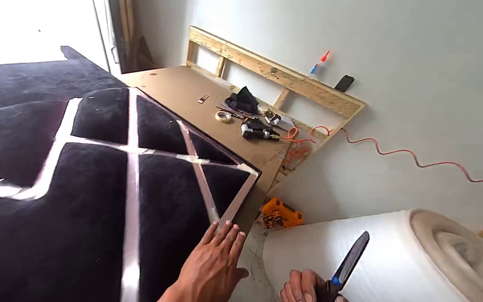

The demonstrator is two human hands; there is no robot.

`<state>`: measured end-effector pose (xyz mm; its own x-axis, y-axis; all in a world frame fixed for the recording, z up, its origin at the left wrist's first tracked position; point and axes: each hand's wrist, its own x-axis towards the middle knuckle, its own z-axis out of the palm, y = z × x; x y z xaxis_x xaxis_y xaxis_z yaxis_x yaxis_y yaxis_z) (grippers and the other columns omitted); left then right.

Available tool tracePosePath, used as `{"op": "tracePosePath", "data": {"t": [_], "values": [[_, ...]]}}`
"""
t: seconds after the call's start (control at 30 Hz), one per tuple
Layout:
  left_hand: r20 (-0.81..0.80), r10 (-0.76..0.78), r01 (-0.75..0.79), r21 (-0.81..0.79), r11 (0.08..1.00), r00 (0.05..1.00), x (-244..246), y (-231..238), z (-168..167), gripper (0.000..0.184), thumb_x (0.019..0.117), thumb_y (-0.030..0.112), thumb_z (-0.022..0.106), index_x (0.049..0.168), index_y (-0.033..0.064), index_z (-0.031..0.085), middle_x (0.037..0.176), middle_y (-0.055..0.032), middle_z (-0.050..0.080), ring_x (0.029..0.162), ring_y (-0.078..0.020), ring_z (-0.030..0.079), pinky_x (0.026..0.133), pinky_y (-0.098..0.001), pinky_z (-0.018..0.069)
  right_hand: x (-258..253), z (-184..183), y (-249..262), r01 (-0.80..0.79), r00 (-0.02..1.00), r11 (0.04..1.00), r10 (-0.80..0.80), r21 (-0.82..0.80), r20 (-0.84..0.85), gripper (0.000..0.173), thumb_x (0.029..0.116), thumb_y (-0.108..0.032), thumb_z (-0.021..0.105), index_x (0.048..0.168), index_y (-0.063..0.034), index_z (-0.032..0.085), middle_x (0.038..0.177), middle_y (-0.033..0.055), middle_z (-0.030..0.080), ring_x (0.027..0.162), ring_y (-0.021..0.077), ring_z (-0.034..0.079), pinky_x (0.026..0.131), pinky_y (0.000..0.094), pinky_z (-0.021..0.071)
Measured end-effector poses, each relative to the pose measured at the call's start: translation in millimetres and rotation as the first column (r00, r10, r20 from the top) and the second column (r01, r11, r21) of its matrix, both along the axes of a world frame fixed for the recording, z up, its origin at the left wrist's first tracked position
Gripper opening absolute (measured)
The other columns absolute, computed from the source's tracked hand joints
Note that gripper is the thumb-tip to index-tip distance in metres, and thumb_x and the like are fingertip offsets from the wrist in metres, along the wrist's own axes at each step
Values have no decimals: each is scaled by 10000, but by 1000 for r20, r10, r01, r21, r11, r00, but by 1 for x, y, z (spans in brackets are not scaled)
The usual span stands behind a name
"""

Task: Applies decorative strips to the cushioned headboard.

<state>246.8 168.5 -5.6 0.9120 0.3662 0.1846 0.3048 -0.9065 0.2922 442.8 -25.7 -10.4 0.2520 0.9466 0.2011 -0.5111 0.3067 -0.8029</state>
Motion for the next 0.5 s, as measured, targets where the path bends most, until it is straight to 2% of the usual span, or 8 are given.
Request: {"op": "tracePosePath", "data": {"t": [0.07,0.13,0.2,0.27,0.3,0.37,0.43,0.5], "values": [[-47,-49,49,9,999,998,52,53,-2,477,1102,344,367,1490,114,523,1587,-91,479,1514,-294,380,1243,-578,271,64,9,42,62,992,994,-51,-87,119,420,957,-523,568,1030,-130,698,831,74,657,649,201,630,586,368,543],[-142,-65,69,27,997,988,100,103,-1,470,1040,205,487,1500,115,524,1605,-91,452,1547,-305,306,1259,-631,178,136,9,102,165,949,975,-116,-149,293,187,952,-288,583,982,-118,654,811,71,634,625,188,627,554,352,555],[-283,-80,88,19,996,956,141,145,7,679,940,368,689,1550,169,467,1673,-43,342,1592,-294,162,1248,-690,54,202,5,170,305,815,914,-104,-269,570,81,872,-208,643,889,-135,614,676,12,550,533,121,535,497,291,485],[-335,-46,55,16,998,941,167,171,13,969,749,537,828,1581,250,424,1705,-15,268,1603,-303,87,1226,-723,-2,244,2,235,432,622,821,27,-372,782,322,795,-413,817,951,-157,699,607,3,541,467,125,466,443,301,421],[-329,23,-11,38,999,944,174,179,13,1132,623,641,873,1585,260,416,1712,-44,244,1600,-338,81,1213,-750,7,257,1,264,448,536,796,126,-407,835,485,740,-537,861,1072,-202,748,613,-16,566,476,130,483,450,321,444],[-336,225,-209,83,974,915,180,190,10,1393,433,826,829,1615,253,364,1737,-115,123,1592,-415,19,1182,-793,5,273,-2,309,389,410,772,344,-502,845,690,657,-632,890,1233,-279,747,792,-81,727,632,99,633,584,353,555],[-345,382,-380,78,922,857,179,193,3,1516,361,932,745,1641,248,306,1739,-152,63,1576,-478,-1,1144,-834,11,279,-5,335,289,312,742,525,-606,792,682,644,-636,890,1205,-272,754,996,-131,773,876,45,717,791,363,614],[-342,474,-488,50,872,811,177,188,-5,1555,319,923,751,1651,278,274,1746,-122,21,1570,-494,-24,1124,-855,20,277,-12,347,190,234,685,664,-703,710,653,658,-685,857,1152,-267,773,1042,-128,771,965,31,714,887,372,607]]}}
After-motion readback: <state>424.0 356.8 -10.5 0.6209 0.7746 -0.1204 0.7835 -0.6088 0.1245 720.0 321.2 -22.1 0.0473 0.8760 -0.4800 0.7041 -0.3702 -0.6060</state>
